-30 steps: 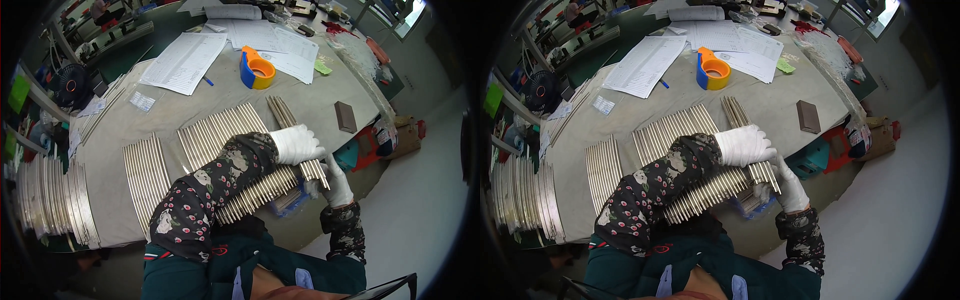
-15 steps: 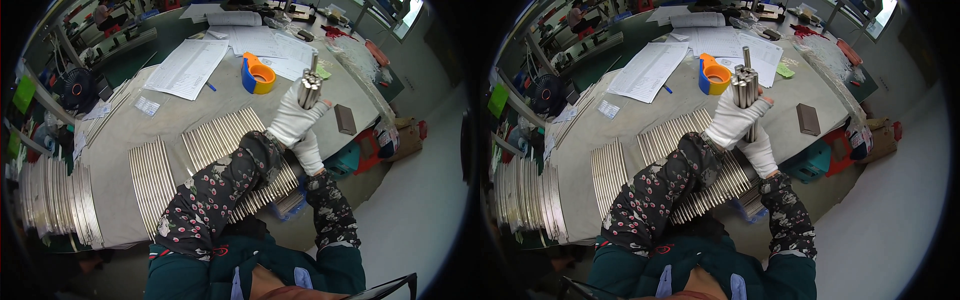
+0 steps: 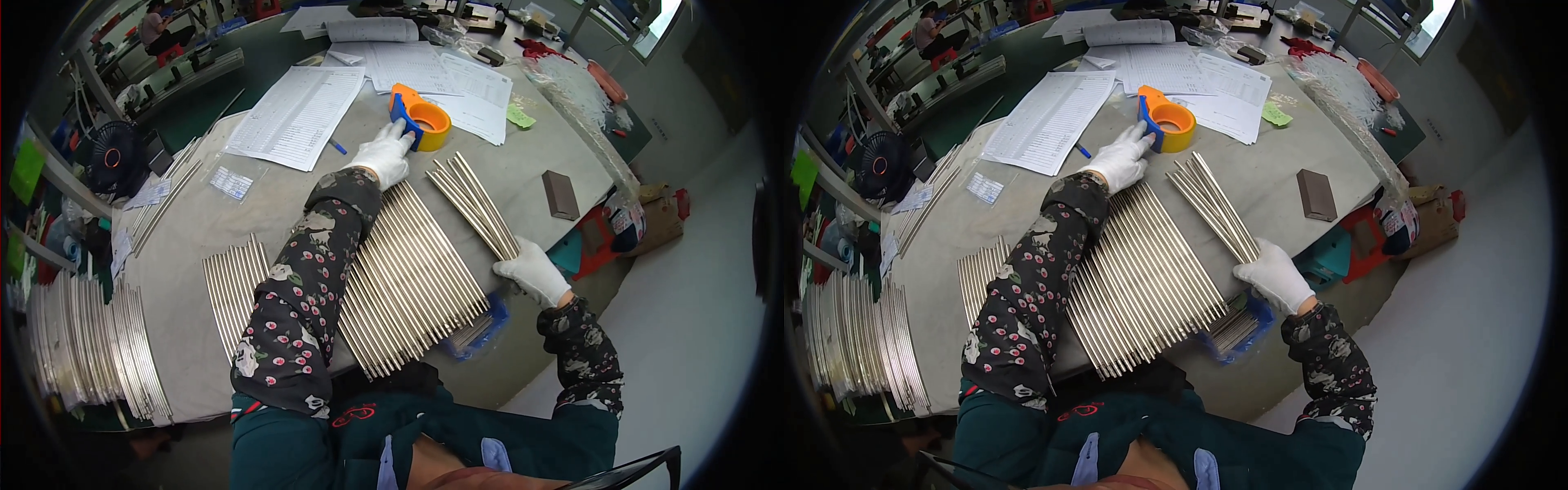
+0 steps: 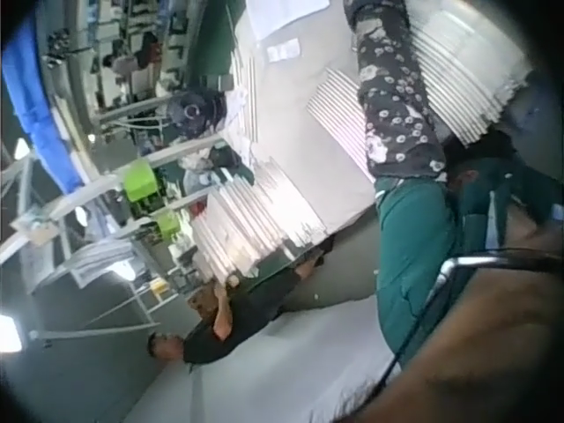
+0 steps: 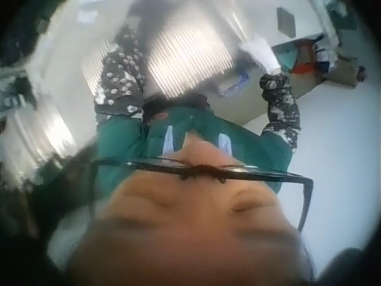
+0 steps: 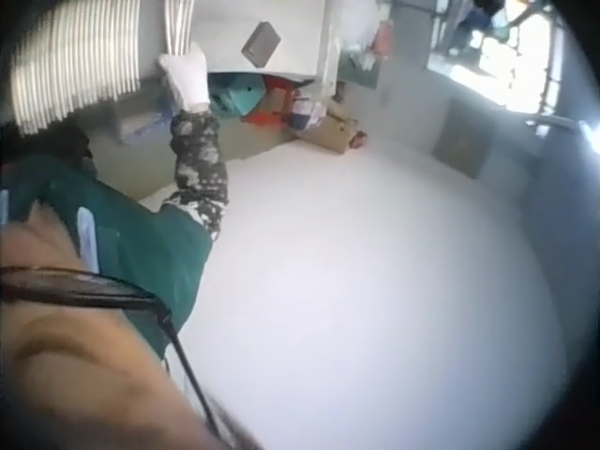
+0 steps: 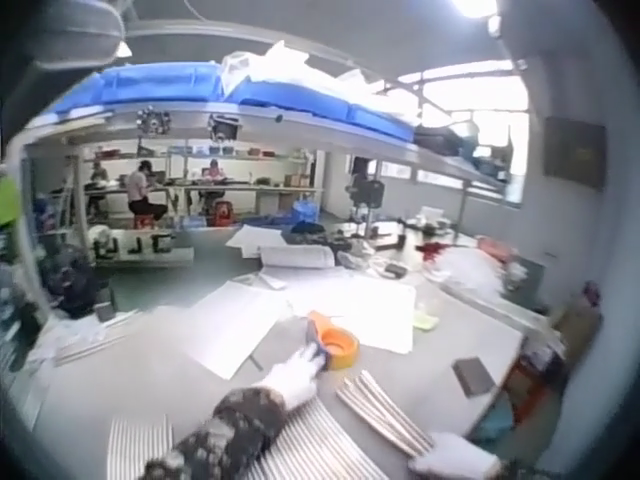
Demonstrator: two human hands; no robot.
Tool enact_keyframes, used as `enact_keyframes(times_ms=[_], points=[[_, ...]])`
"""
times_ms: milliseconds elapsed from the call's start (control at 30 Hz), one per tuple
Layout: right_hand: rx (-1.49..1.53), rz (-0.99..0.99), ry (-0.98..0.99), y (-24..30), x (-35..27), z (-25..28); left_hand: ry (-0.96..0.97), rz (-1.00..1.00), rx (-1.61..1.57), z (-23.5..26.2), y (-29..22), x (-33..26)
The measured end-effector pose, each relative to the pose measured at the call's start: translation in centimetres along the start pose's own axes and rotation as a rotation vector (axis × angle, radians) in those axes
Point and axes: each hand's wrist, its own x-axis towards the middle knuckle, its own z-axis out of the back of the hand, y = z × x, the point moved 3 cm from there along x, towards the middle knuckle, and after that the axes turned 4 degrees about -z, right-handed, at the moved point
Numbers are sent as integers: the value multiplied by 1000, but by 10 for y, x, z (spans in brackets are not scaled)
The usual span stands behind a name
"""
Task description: Sanding the ends of thin rods using a sanding block on a workbench.
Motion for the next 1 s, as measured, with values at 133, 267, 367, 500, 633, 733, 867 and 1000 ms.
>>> enact_keyframes(times_ms=[133, 267, 367, 500, 633, 733, 867, 1000], points=[[-138, 164, -74, -9, 24, -4, 111, 151, -57, 20, -25, -1], [-665, 270, -133, 12, 12, -9, 26, -371, -115, -1, -72, -43], [-960, 409, -181, 27, -1, -11, 202, -510, 103, -38, -88, -66], [-785, 643, -311, 12, 15, 4, 242, -564, 127, -51, -98, -59], [-704, 797, -377, -19, 46, -3, 227, -558, 115, -58, -107, -48], [-727, 770, -337, -27, 52, -1, 111, -547, 56, -58, -105, -55], [-721, 740, -319, -17, 45, 4, 217, -502, 10, -53, -103, -74], [-695, 781, -392, 4, 25, 23, 232, -514, 10, -50, -104, -77]])
